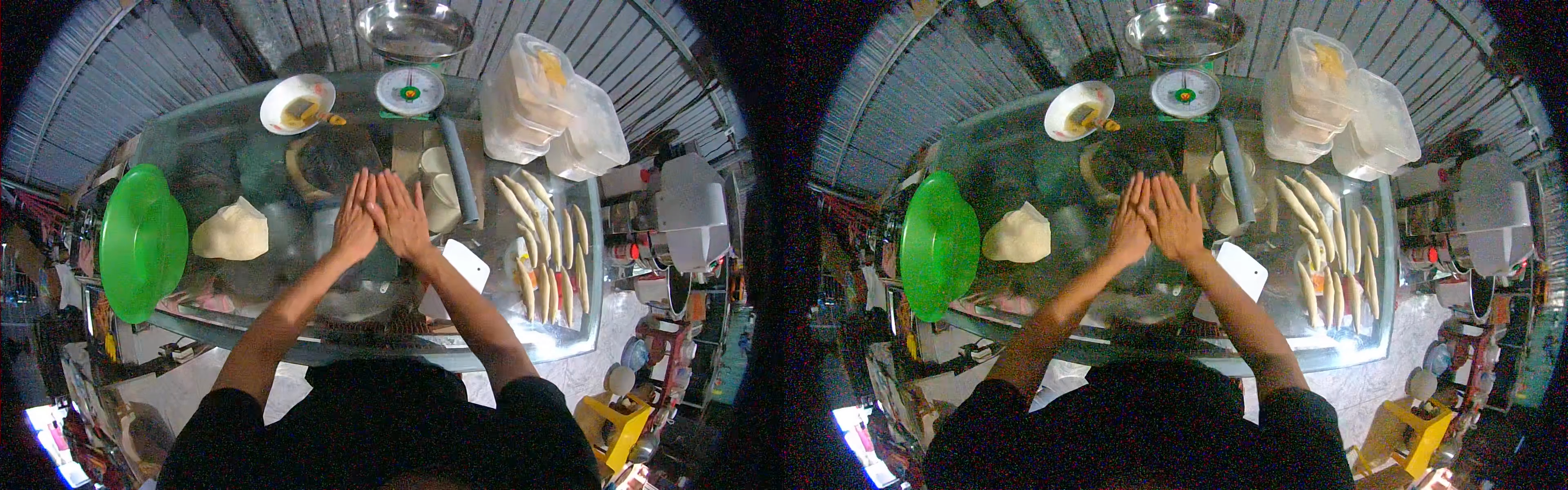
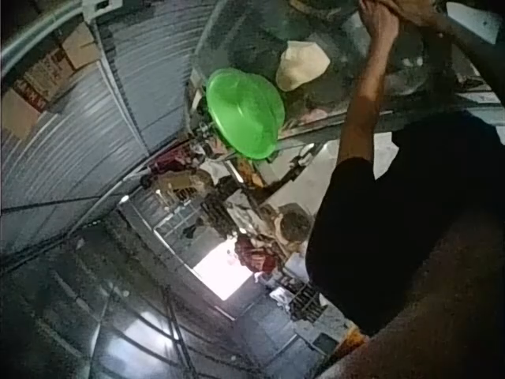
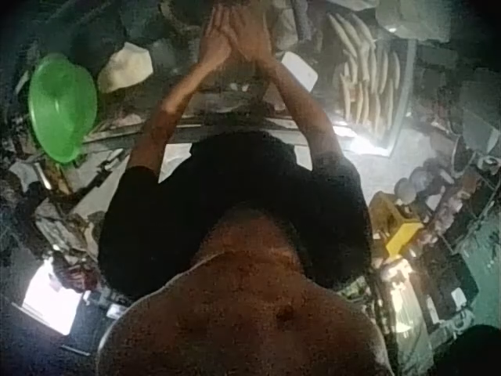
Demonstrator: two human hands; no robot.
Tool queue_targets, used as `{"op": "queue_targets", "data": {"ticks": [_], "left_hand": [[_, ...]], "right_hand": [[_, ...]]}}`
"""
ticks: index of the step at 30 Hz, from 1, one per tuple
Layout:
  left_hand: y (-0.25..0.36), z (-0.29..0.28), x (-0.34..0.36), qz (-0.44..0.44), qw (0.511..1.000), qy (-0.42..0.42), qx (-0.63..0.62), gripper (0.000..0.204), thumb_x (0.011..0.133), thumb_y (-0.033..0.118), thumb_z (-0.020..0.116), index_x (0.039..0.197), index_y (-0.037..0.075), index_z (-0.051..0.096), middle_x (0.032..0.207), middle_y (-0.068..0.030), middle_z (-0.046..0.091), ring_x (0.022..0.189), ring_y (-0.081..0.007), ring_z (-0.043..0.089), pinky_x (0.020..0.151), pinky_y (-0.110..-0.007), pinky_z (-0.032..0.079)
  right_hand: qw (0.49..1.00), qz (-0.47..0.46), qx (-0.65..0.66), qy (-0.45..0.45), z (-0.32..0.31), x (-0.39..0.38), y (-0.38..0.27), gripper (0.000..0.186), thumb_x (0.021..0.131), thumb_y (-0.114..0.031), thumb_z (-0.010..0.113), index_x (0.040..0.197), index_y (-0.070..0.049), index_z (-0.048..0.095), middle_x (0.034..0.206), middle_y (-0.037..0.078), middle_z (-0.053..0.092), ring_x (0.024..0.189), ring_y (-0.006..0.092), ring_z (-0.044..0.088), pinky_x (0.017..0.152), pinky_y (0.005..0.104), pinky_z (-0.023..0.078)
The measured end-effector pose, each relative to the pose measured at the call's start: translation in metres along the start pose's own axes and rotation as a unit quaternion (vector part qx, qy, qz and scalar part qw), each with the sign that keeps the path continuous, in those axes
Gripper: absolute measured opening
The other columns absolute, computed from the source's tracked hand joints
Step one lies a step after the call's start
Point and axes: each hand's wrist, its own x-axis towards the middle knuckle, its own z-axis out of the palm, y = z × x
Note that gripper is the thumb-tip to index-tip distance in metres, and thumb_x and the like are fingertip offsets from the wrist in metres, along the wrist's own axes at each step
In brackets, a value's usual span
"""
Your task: Rolling and shaping pieces of dough into long rolls and small balls on a glass table.
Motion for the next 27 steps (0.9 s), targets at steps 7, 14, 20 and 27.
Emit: {"op": "queue_targets", "data": {"ticks": [7,14,20,27], "left_hand": [[-0.005,-0.002,0.017,-0.031,0.998,-0.058,0.008,0.07,0.095,0.024,0.05,0.153,-0.003,0.022,0.16,-0.0233,0.018,0.15,-0.0352,0.016,0.123,-0.045,0.013],[0.012,-0.041,-0.056,0.037,0.996,-0.068,-0.036,0.074,0.095,0.021,0.054,0.154,-0.003,0.017,0.161,-0.0225,0.016,0.149,-0.0356,0.018,0.123,-0.046,0.015],[-0.015,-0.05,-0.05,-0.017,0.997,0.002,-0.072,0.066,0.096,0.019,0.057,0.153,0.003,0.027,0.155,-0.0176,0.03,0.137,-0.0368,0.037,0.111,-0.047,0.034],[-0.038,-0.045,0.002,-0.022,0.995,-0.058,-0.076,0.046,0.09,0.015,0.068,0.133,0.004,0.056,0.133,-0.011,0.053,0.118,-0.0331,0.051,0.099,-0.043,0.044]], "right_hand": [[0.999,0.004,-0.038,-0.028,0.005,0.019,0.008,0.072,0.101,-0.058,0.027,0.152,-0.007,0.034,0.158,0.011,0.033,0.149,0.0228,0.026,0.118,0.0633,0.006],[0.996,-0.049,0.02,-0.069,-0.034,-0.051,-0.006,0.065,0.103,-0.048,0.035,0.154,-0.007,0.03,0.161,0.011,0.028,0.149,0.0228,0.024,0.119,0.0605,0.006],[0.969,0.085,0.234,0.002,-0.038,-0.035,0.022,0.052,0.097,-0.025,0.057,0.145,-0.011,0.046,0.141,0.017,0.048,0.133,0.0329,0.043,0.11,0.056,0.029],[0.999,-0.031,-0.027,0.01,-0.023,0.005,0.021,0.039,0.084,-0.012,0.064,0.123,-0.009,0.059,0.116,0.012,0.056,0.106,0.0334,0.055,0.092,0.0462,0.042]]}}
